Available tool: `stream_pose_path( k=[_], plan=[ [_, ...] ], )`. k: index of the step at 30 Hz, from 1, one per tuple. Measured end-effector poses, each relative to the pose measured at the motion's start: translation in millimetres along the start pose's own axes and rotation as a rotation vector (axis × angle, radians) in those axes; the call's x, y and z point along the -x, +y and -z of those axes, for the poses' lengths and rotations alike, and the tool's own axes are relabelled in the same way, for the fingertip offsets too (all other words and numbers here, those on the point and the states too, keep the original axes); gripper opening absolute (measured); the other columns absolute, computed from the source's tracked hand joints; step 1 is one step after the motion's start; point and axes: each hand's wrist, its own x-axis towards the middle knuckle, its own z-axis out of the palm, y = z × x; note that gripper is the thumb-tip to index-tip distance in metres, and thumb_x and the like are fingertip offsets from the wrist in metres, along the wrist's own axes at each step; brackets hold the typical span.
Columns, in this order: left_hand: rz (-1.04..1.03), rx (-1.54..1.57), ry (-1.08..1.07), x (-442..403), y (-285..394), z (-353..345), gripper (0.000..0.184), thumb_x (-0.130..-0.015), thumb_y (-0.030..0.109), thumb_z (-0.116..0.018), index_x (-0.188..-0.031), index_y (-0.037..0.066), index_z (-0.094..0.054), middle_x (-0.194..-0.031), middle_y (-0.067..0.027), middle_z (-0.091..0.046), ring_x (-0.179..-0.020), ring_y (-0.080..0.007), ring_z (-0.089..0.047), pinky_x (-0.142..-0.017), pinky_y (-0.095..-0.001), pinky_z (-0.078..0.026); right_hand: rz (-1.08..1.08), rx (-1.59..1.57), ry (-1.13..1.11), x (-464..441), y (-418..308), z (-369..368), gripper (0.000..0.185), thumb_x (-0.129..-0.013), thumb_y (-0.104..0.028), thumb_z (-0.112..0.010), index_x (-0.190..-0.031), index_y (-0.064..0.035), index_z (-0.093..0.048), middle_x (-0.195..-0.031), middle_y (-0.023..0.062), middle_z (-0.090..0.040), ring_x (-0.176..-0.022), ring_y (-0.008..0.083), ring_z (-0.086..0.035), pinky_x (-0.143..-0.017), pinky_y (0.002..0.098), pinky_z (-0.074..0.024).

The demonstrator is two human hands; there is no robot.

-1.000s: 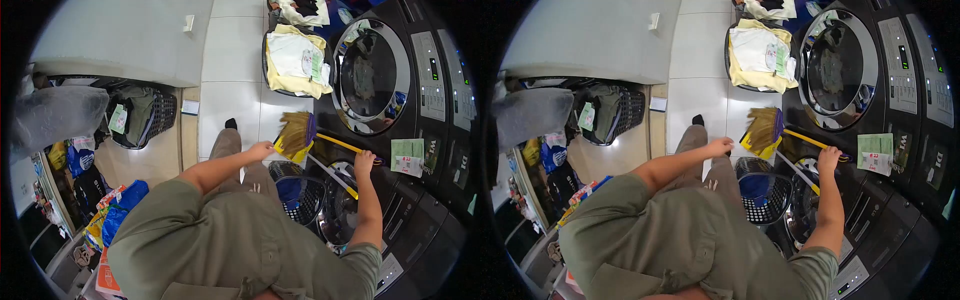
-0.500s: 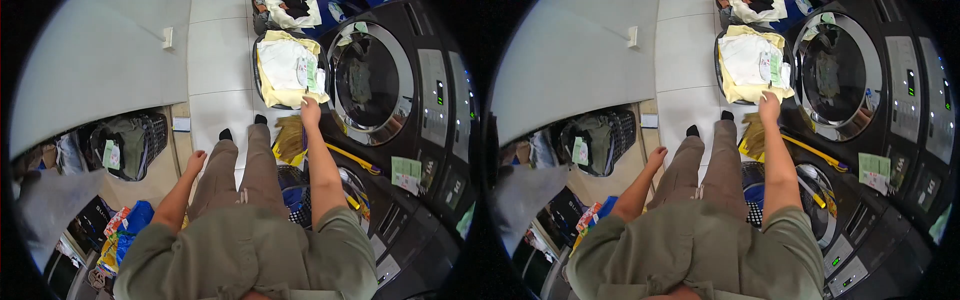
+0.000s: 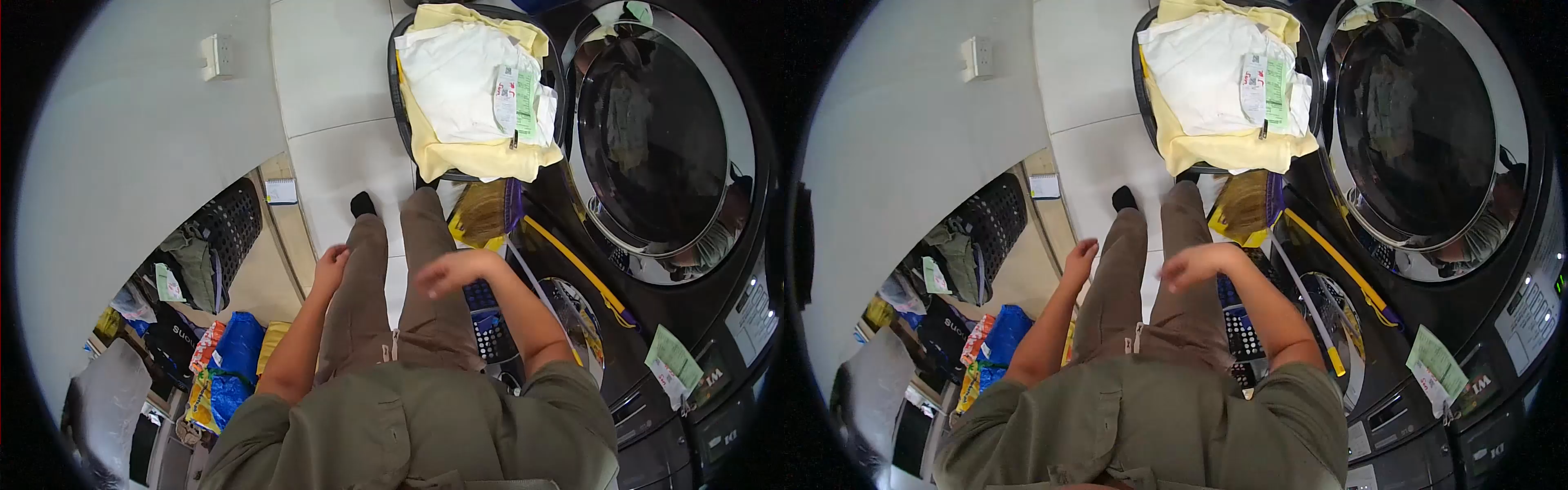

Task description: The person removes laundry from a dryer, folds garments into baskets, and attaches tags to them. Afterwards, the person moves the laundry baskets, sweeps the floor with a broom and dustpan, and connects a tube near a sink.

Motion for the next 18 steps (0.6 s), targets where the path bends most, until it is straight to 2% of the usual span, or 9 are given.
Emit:
stream_pose_path(
  k=[1,3,5,6,10,12,14,16,18],
  plan=[
    [-0.051,-0.039,-0.001,-9.8,15.9,-7.4,0.032,-0.079,0.025,-0.054,-0.101,0.001,-0.055,-0.093,-0.0104,-0.060,-0.086,-0.0154,-0.056,-0.076,-0.0259,-0.042,0.003,-0.006,-0.002,15.9,-9.2,6.2,0.042,-0.075,-0.023,-0.058,-0.112,-0.0061,-0.049,-0.107,0.0116,-0.054,-0.099,0.0232,-0.052,-0.084,0.0317,-0.0394],
    [-0.137,-0.060,0.012,-30.5,47.7,-21.8,0.030,-0.080,0.022,-0.054,-0.101,0.001,-0.055,-0.092,-0.0098,-0.060,-0.085,-0.0142,-0.056,-0.075,-0.0253,-0.043,-0.226,0.305,0.566,41.5,-20.4,20.6,0.039,-0.074,-0.020,-0.058,-0.110,-0.0051,-0.050,-0.103,0.0143,-0.055,-0.096,0.0247,-0.052,-0.082,0.0298,-0.0402],
    [-0.208,0.005,0.007,-45.4,87.8,-38.8,0.027,-0.080,0.019,-0.054,-0.101,0.002,-0.055,-0.093,-0.0084,-0.060,-0.084,-0.0135,-0.056,-0.074,-0.0251,-0.043,0.025,0.411,1.319,46.9,-17.0,61.3,0.028,-0.072,-0.016,-0.055,-0.097,-0.0033,-0.055,-0.092,0.0148,-0.056,-0.086,0.0285,-0.054,-0.074,0.0357,-0.0425],
    [-0.246,0.049,-0.007,-50.4,110.1,-46.0,0.025,-0.080,0.018,-0.054,-0.101,0.003,-0.056,-0.093,-0.0073,-0.060,-0.084,-0.0132,-0.056,-0.075,-0.0250,-0.043,0.082,0.357,1.557,42.5,-0.4,89.6,0.021,-0.073,-0.013,-0.053,-0.091,-0.0027,-0.055,-0.084,0.0153,-0.055,-0.079,0.0301,-0.053,-0.068,0.0383,-0.0420],
    [-0.252,0.095,0.018,-65.2,170.3,-70.9,0.022,-0.078,0.014,-0.056,-0.097,0.004,-0.057,-0.093,-0.0084,-0.059,-0.085,-0.0175,-0.056,-0.076,-0.0267,-0.042,-0.010,0.481,1.823,25.6,21.2,156.5,0.021,-0.071,-0.011,-0.055,-0.091,-0.0030,-0.056,-0.089,0.0148,-0.054,-0.085,0.0312,-0.051,-0.074,0.0367,-0.0411],
    [-0.659,-0.192,0.179,-73.8,195.7,-85.0,0.019,-0.074,0.011,-0.058,-0.091,0.003,-0.058,-0.093,-0.0117,-0.057,-0.086,-0.0252,-0.054,-0.076,-0.0309,-0.042,-0.073,0.621,2.087,21.7,20.1,153.7,0.027,-0.065,-0.012,-0.062,-0.090,-0.0048,-0.057,-0.093,0.0134,-0.052,-0.088,0.0315,-0.048,-0.075,0.0368,-0.0394],
    [-0.911,-0.286,0.211,-87.4,226.8,-104.9,0.021,-0.070,0.010,-0.061,-0.089,0.004,-0.057,-0.093,-0.0138,-0.056,-0.087,-0.0306,-0.052,-0.075,-0.0349,-0.042,-0.111,0.566,2.089,25.6,31.0,153.2,0.028,-0.064,-0.013,-0.064,-0.090,-0.0056,-0.057,-0.093,0.0131,-0.051,-0.088,0.0308,-0.047,-0.076,0.0370,-0.0390],
    [-1.045,-0.391,0.163,-109.4,248.1,-130.2,0.029,-0.068,0.010,-0.064,-0.095,0.005,-0.056,-0.101,-0.0103,-0.054,-0.092,-0.0273,-0.051,-0.078,-0.0342,-0.041,-0.102,0.548,2.072,32.6,50.1,157.3,0.026,-0.064,-0.014,-0.066,-0.087,-0.0050,-0.059,-0.088,0.0125,-0.051,-0.080,0.0273,-0.049,-0.073,0.0340,-0.0402],
    [-1.154,-0.606,0.085,-131.9,262.4,-149.3,0.042,-0.070,0.021,-0.063,-0.107,0.005,-0.050,-0.115,-0.0128,-0.046,-0.105,-0.0304,-0.043,-0.085,-0.0408,-0.036,-0.063,0.371,2.037,47.2,64.4,167.3,0.024,-0.065,-0.014,-0.065,-0.085,-0.0030,-0.059,-0.085,0.0125,-0.052,-0.074,0.0259,-0.050,-0.068,0.0319,-0.0408]
  ],
)
